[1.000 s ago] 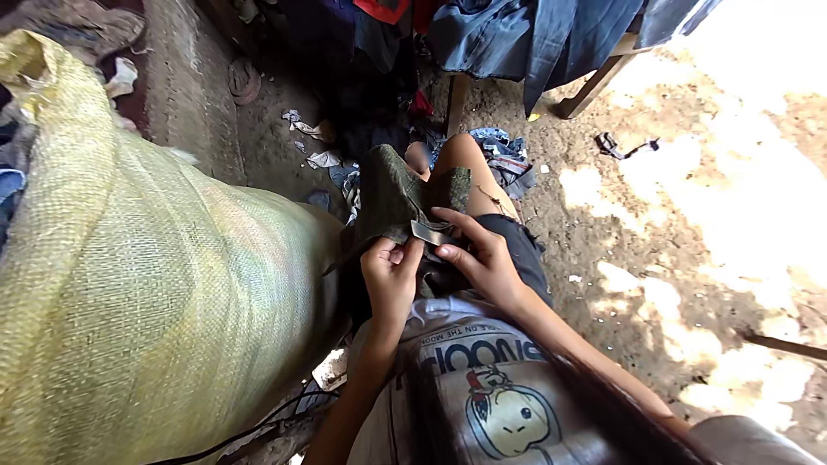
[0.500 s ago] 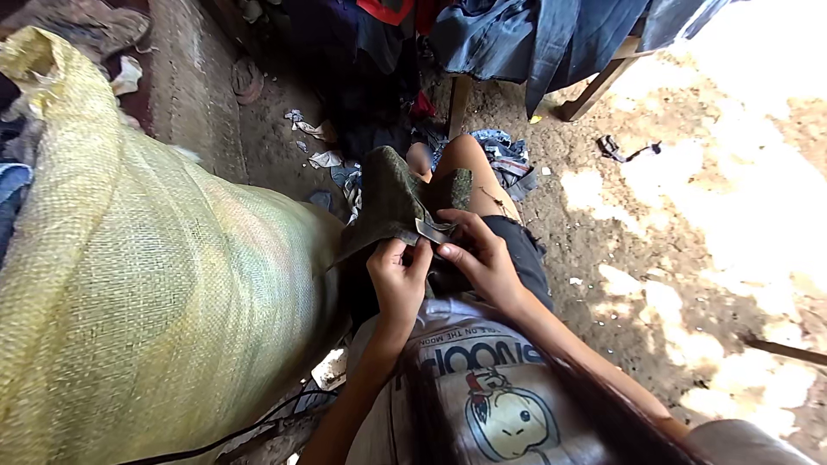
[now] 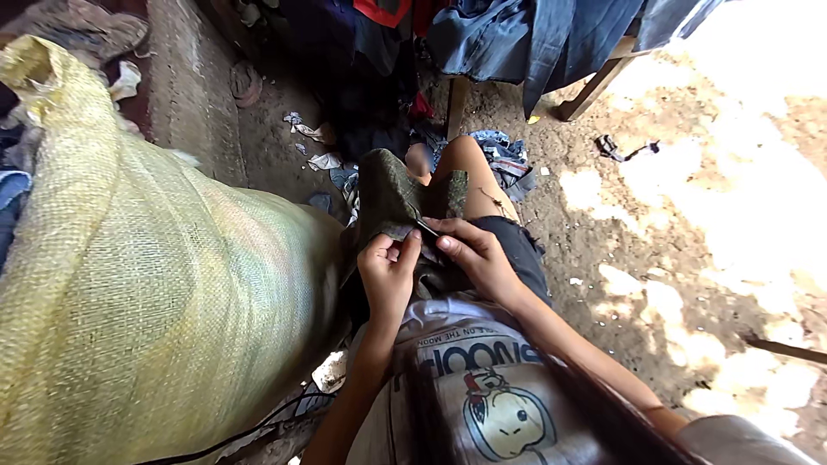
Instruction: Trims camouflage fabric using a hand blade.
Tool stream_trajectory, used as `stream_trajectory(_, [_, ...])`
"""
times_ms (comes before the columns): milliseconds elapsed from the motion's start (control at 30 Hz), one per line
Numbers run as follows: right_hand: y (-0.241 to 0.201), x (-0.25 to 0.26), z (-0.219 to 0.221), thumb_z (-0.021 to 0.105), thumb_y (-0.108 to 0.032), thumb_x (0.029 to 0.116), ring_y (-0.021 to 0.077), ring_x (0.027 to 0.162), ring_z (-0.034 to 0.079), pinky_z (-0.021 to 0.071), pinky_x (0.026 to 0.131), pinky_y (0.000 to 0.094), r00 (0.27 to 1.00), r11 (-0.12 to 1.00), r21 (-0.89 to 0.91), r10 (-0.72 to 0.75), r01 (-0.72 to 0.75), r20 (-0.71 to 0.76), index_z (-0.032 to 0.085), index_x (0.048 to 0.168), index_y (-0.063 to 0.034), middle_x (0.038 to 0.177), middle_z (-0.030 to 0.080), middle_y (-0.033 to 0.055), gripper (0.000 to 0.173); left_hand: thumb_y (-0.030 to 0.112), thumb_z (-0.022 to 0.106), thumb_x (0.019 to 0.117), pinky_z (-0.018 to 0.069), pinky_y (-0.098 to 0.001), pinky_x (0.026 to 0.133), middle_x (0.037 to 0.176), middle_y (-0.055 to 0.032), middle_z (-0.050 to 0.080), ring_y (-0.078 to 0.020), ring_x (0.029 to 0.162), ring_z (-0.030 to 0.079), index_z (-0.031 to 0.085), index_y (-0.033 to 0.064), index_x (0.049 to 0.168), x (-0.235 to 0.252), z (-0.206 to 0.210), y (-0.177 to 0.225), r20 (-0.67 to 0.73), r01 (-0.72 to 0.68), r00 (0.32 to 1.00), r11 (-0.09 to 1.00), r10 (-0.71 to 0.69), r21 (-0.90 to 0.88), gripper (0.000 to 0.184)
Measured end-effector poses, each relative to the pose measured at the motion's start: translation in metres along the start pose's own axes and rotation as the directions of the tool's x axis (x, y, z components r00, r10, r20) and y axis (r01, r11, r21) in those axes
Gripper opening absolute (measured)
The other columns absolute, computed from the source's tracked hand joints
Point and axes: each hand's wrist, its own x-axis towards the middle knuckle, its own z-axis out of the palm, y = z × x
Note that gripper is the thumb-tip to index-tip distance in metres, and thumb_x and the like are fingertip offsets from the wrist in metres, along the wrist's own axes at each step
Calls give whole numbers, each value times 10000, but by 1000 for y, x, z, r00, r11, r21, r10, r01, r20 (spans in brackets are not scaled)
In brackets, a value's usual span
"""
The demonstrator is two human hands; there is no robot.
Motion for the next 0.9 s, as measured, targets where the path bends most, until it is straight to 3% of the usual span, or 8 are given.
stream_trajectory(100, [-5,6,-2,559,-183,1028,-46,885,623,518,791,164,996,983,162,74,-82,51,709,1066,-65,1086,709,-50,194,-12,651,890,473,-130,569,657,132,619,64,573,539,672,120,805,4,-3,2,5,54,999,998,-54,-15,159])
stream_trajectory(200, [-7,8,-4,556,-177,1023,-38,798,593,502,727,163,991,972,198,119,-128,58,703,1047,-96,969,681,-76,169,61,634,945,530,-166,671,785,105,635,38,695,599,632,75,1000,1,-2,2,94,90,992,996,-87,-23,56])
stream_trajectory(300, [-10,10,-5,551,-152,1022,-21,819,623,530,754,184,986,969,186,149,-161,74,698,1077,-93,955,691,-63,168,144,787,876,595,-210,813,1003,17,697,-12,893,690,522,2,1252,-3,0,3,192,141,972,990,-137,-7,481])
stream_trajectory(367, [-12,13,-7,551,-166,1026,-29,771,601,507,703,166,983,972,157,162,-174,83,701,1063,-109,914,683,-75,165,89,824,832,602,-217,813,979,7,719,-19,873,702,557,3,1221,0,0,4,169,148,974,989,-149,13,479])
stream_trajectory(467, [-13,22,-16,564,-209,1023,-39,632,519,434,578,141,985,979,137,137,-151,109,709,1035,-131,793,627,-98,165,21,770,867,565,-174,725,841,41,695,27,745,651,641,2,1064,5,-2,5,129,74,988,993,-86,95,236])
stream_trajectory(633, [-27,40,-20,582,-211,1019,-45,681,566,470,609,154,988,999,-12,38,-36,149,716,1038,-101,868,677,-80,174,23,684,929,453,-104,581,702,74,587,77,604,517,664,18,892,10,-5,13,68,13,997,982,-26,191,43])
stream_trajectory(767, [-31,41,-8,624,-247,1007,-9,782,636,533,701,209,990,984,-156,-63,83,123,721,1087,-88,949,716,-32,203,33,660,927,513,-123,673,891,31,617,47,748,591,666,27,979,14,-7,13,5,22,1000,988,-23,156,52])
stream_trajectory(900, [-31,39,-4,613,-282,1017,9,810,648,542,724,242,991,978,-201,-33,60,132,727,1112,-104,954,716,-31,232,20,744,888,562,-162,734,895,57,688,34,787,651,630,43,1099,17,-12,14,36,61,997,992,-66,112,241])
